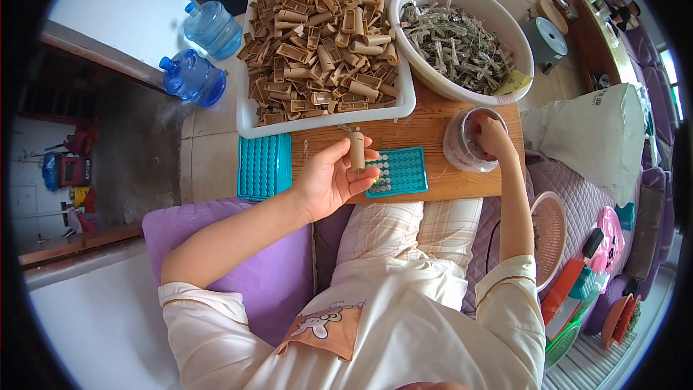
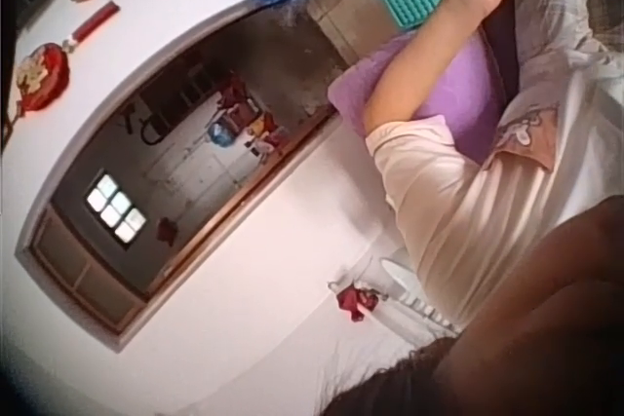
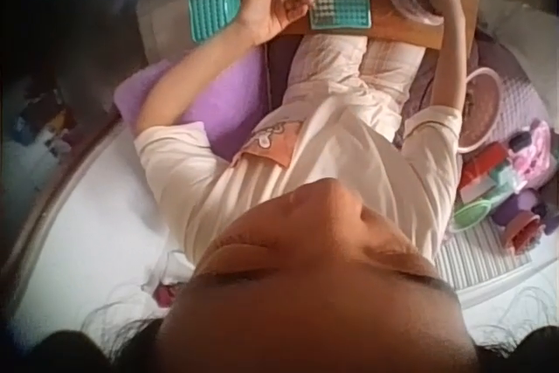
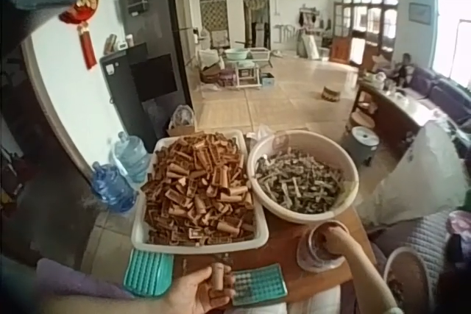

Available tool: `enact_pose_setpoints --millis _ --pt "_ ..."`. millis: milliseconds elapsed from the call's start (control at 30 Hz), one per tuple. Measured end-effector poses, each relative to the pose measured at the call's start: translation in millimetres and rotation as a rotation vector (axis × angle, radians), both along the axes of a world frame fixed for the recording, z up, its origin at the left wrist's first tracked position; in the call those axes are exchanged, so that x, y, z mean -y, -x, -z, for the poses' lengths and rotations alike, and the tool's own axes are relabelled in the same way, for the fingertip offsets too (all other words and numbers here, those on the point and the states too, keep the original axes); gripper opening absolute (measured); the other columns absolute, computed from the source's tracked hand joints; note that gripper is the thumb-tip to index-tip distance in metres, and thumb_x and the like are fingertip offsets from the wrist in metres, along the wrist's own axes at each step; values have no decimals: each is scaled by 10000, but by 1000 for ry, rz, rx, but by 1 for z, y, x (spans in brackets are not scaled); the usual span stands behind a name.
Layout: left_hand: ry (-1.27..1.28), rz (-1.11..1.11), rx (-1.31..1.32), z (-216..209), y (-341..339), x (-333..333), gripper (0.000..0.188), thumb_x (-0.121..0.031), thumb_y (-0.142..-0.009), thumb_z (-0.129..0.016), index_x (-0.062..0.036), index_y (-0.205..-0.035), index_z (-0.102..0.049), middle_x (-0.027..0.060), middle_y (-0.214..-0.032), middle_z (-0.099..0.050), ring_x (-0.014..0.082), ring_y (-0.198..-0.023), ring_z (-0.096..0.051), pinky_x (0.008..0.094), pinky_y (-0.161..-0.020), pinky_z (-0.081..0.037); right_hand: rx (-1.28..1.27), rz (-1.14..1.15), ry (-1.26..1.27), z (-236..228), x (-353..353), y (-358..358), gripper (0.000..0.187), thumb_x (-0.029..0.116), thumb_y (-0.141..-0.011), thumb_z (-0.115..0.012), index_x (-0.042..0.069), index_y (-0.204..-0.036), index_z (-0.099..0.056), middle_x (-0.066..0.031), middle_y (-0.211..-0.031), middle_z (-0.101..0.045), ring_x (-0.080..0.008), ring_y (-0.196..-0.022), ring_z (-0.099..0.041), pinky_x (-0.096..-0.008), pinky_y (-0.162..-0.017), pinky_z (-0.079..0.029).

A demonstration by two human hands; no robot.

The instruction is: The person assembles small mechanical components by hand, including springs, small brown housings, and circuit boards, using assembly trays to organize the parts.

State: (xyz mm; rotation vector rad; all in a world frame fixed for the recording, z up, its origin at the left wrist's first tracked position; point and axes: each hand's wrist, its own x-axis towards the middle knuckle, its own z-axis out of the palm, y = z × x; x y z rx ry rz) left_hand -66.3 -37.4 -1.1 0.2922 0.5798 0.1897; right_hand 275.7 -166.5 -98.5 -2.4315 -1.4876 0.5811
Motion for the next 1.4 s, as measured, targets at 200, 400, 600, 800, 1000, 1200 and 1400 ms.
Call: enact_pose_setpoints --millis 200,400,600,800,1000,1200,1400 --pt "-16 46 -6 2 0 3 292 -274 -890 -360 -74 -1090 -435 102 -987 -531 206 -808 -588 288 -670 -521 23 -37 69 2 -2 9 176 104 -663 -581 34 -822 -605 -176 -817 -597 -321 -783 -569 -382 -716 -442" --pt "-29 49 -69 2 -1 6 320 -266 -887 -362 -38 -1099 -434 96 -968 -539 201 -773 -595 288 -642 -531 -179 85 -88 -24 0 13 163 74 -649 -605 29 -805 -612 -152 -750 -601 -285 -708 -580 -354 -650 -450" --pt "-47 90 -58 2 0 8 315 -266 -886 -365 -40 -1095 -435 91 -955 -536 207 -777 -591 276 -655 -526 -300 191 -132 -48 13 12 143 73 -732 -547 17 -850 -604 -99 -661 -581 -178 -593 -591 -283 -518 -454" --pt "-59 112 -60 2 -1 11 318 -269 -886 -366 -38 -1094 -431 88 -949 -533 211 -791 -587 275 -654 -524 -375 113 -214 -35 25 7 171 18 -765 -452 24 -870 -587 -75 -653 -542 -138 -561 -545 -272 -457 -434" --pt "-60 124 -45 2 -1 12 317 -272 -891 -346 -36 -1084 -432 96 -956 -528 211 -784 -590 278 -654 -525 -399 155 -109 -47 21 16 160 11 -773 -416 24 -881 -533 -67 -665 -528 -122 -514 -517 -259 -430 -447" --pt "-58 127 -48 2 -2 12 315 -272 -896 -333 -36 -1079 -433 102 -964 -530 204 -775 -593 283 -654 -528 -418 183 -202 -57 17 27 104 34 -782 -455 22 -879 -492 -70 -683 -577 -130 -574 -577 -246 -516 -457" --pt "-52 139 -47 1 3 12 322 -274 -896 -329 -34 -1085 -430 108 -959 -530 200 -770 -592 288 -659 -529 -1056 94 -538 -63 -3 90 46 23 -818 -463 21 -861 -478 -72 -948 -570 -121 -892 -539 -260 -784 -434"
